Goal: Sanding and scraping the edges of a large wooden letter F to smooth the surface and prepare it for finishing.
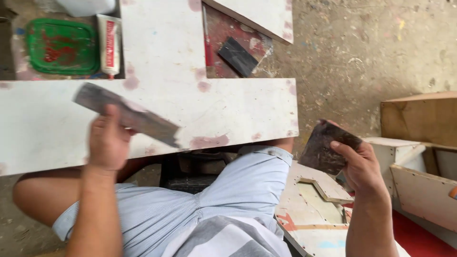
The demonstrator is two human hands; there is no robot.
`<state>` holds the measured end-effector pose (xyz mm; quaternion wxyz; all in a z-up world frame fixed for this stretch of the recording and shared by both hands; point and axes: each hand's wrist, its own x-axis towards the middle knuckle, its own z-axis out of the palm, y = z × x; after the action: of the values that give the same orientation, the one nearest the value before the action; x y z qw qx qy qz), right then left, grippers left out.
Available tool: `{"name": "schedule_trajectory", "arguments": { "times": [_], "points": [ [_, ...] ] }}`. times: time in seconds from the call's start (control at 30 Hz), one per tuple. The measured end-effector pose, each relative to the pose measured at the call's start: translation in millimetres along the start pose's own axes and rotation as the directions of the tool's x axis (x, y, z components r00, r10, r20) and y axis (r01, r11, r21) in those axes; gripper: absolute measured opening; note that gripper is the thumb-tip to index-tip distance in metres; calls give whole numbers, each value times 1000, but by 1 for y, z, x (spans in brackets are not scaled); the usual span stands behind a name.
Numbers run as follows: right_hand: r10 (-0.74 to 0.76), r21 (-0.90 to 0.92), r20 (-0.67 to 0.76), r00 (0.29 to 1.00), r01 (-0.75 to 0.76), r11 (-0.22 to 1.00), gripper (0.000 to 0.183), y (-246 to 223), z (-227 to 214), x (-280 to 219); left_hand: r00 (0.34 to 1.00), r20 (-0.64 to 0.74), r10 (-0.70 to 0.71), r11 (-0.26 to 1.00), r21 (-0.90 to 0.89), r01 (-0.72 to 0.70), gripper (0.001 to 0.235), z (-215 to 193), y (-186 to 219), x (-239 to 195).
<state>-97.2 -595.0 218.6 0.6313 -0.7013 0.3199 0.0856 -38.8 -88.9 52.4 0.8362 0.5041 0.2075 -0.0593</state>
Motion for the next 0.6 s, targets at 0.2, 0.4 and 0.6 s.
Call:
{"name": "schedule_trajectory", "arguments": {
  "times": [0.2,0.4,0.6],
  "points": [
    [131,-846,-19,991,-86,526,49,19,26,20,979,194,-64,944,-308,123,45,-47,0,28],
    [73,-919,35,997,3,395,53,39,35,39,979,159,-129,954,-251,166,31,-74,-15,33],
    [-15,-940,104,994,104,324,52,61,33,55,975,176,-134,955,-240,174,33,-73,-14,34]
  ]
}}
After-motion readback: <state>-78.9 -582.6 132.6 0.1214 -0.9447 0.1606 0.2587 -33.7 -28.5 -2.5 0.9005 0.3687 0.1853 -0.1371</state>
